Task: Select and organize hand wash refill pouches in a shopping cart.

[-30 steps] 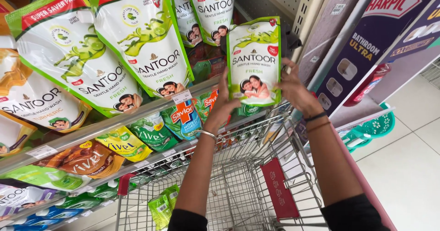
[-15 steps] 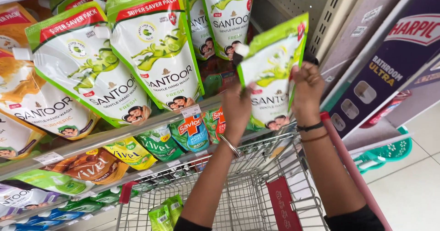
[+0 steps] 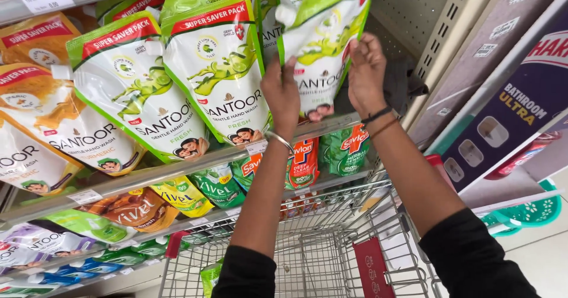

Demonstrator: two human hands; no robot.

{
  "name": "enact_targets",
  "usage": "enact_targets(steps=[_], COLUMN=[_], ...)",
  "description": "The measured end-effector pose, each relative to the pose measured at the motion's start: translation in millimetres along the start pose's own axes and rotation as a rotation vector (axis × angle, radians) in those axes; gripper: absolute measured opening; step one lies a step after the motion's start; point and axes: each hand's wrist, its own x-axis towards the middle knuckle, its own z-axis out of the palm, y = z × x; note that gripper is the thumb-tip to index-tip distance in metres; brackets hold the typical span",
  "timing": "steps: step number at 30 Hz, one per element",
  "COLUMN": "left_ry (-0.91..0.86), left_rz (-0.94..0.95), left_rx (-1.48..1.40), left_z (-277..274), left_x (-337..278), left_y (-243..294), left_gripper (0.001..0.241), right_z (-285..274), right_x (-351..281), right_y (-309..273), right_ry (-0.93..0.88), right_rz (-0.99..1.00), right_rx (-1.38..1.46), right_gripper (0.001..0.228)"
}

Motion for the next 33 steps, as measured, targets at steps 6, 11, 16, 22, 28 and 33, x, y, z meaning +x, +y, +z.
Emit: enact_targets(steps=[6, 11, 16, 22, 28, 33], left_ry=[-0.023, -0.159, -0.083, -0.07, -0.015, -0.047], left_rz=[-0.121, -0.228, -0.327, -0.404, -0.25, -0.264], left_rx=[0.206, 0.246, 0.311, 0.371, 0.34, 0.32], left_z=[-16.0, -21.3, -9.8, 15.6, 10.2, 17.0], left_x=[-37.0, -53.6, -61.1, -48.5, -34.8, -54.8], left_y=[-16.8, -11.4, -21.9, -27.9, -66.1, -84.4], left_gripper=[0.06, 0.102, 0.093, 0.087, 0.084, 0.073], right_z=[-48.1, -64.3, -35.5, -52.4, -41.3, -6.7], right_x=[-18.1, -20.6, -10.3, -15.9, -27.2, -55.2], right_y=[15.9, 5.3, -23.7, -30.7, -76.0, -91.5], right_ry=[-0.277, -0.555, -0.564, -0.192, -0.022, -0.165], right_rz=[0.282, 0.118, -0.02, 0.045, -0.139, -0.225], right_rx=[-0.302, -0.855, -1.972, -1.976, -1.622, -1.494], right_gripper=[0.03, 0.049, 0.06, 0.045, 0.036, 0.038])
